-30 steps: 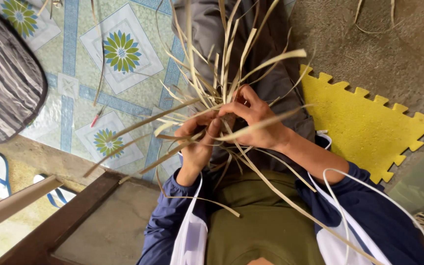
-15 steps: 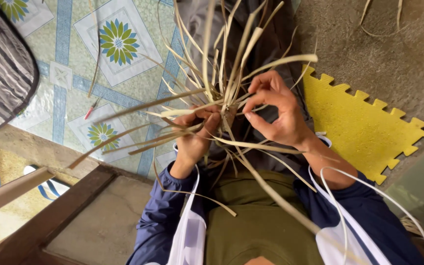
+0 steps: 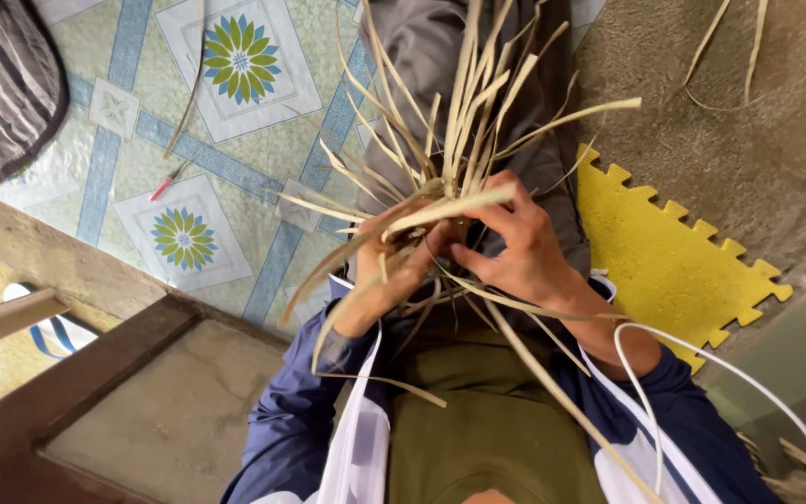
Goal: Weaving dried plant strips into a circular pattern to create a base
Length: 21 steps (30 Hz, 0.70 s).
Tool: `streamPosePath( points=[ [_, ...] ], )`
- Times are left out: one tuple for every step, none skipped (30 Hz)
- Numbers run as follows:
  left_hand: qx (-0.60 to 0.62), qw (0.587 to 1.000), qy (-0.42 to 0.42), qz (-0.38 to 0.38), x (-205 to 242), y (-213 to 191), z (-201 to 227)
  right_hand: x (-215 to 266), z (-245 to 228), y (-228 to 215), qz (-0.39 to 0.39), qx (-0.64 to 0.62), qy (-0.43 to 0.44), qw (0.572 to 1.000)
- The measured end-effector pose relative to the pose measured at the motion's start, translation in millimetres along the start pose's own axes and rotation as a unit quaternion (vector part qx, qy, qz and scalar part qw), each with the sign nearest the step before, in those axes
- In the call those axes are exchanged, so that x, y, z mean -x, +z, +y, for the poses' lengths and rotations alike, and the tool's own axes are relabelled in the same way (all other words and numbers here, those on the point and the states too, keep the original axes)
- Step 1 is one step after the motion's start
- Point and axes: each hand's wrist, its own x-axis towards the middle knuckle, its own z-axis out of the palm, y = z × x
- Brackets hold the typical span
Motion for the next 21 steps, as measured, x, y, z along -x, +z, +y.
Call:
streamPosePath(
  points=[
    [0.002,1.0,0.001,0.004,-1.4,-3.3,0.1,-0.1,0.5,0.9,-0.004,0.0,-0.002,1.0],
    [-0.018,1.0,0.004,0.0,-3.2,-7.1,0.3,-0.5,1.0,2.2,-0.001,-0.006,0.013,1.0],
    [-0.037,0.999,0.007,-0.005,-5.0,-10.8,0.4,-0.9,1.8,3.6,0.001,-0.012,0.028,1.0],
    [-0.036,0.999,0.007,-0.002,-7.6,-10.8,7.3,-1.7,-0.5,3.5,-0.002,-0.012,0.027,1.0],
    [-0.045,0.998,0.031,-0.022,-10.4,-10.8,14.1,-2.5,-2.7,3.5,-0.004,-0.001,0.037,0.999],
    [-0.052,0.996,0.055,-0.042,-13.7,-10.3,20.6,-3.5,-4.6,2.8,-0.006,0.011,0.047,0.999],
    [-0.05,0.996,0.056,-0.04,-9.9,-11.2,19.5,-5.1,-6.2,2.1,-0.008,0.012,0.046,0.999],
    [-0.046,0.997,0.046,-0.04,-6.5,-12.1,18.4,-7.1,-7.8,1.4,-0.017,0.032,0.053,0.998],
    [-0.041,0.998,0.036,-0.041,-2.9,-13.0,17.4,-9.2,-9.4,0.8,-0.025,0.052,0.06,0.997],
    [-0.041,0.998,0.036,-0.037,-1.4,-15.0,11.9,-5.9,-6.8,1.0,-0.028,0.052,0.058,0.997],
    [-0.063,0.997,0.034,-0.042,0.1,-17.0,6.4,-2.6,-4.2,1.2,-0.037,0.068,0.062,0.995],
    [-0.084,0.995,0.033,-0.047,1.5,-18.9,0.7,0.7,-1.5,1.2,-0.046,0.084,0.066,0.993],
    [-0.084,0.995,0.033,-0.044,2.4,-19.0,-0.4,0.0,-1.4,1.1,-0.048,0.085,0.064,0.993],
    [-0.083,0.996,0.024,-0.035,3.8,-18.8,-1.5,-0.5,-1.4,0.7,-0.054,0.092,0.069,0.992],
    [-0.082,0.996,0.015,-0.026,5.1,-18.5,-2.6,-0.9,-1.4,0.2,-0.059,0.099,0.073,0.991],
    [-0.08,0.996,0.015,-0.023,7.1,-19.1,-4.6,-2.3,-3.7,-0.9,-0.062,0.1,0.071,0.99],
    [-0.082,0.996,0.007,-0.019,9.2,-19.4,-6.5,-3.6,-6.1,-2.2,-0.067,0.102,0.074,0.99],
    [-0.084,0.996,-0.001,-0.016,10.7,-19.8,-8.5,-5.1,-8.4,-3.4,-0.072,0.104,0.077,0.989],
    [-0.082,0.996,0.0,-0.014,10.3,-18.8,-8.3,-4.1,-7.1,-3.8,-0.073,0.105,0.076,0.989],
    [-0.078,0.997,-0.001,-0.009,9.8,-18.3,-7.9,-3.0,-6.0,-3.8,-0.082,0.095,0.083,0.989],
    [-0.073,0.997,-0.001,-0.004,9.1,-17.7,-7.5,-2.0,-4.8,-3.9,-0.091,0.085,0.09,0.988]
  ],
)
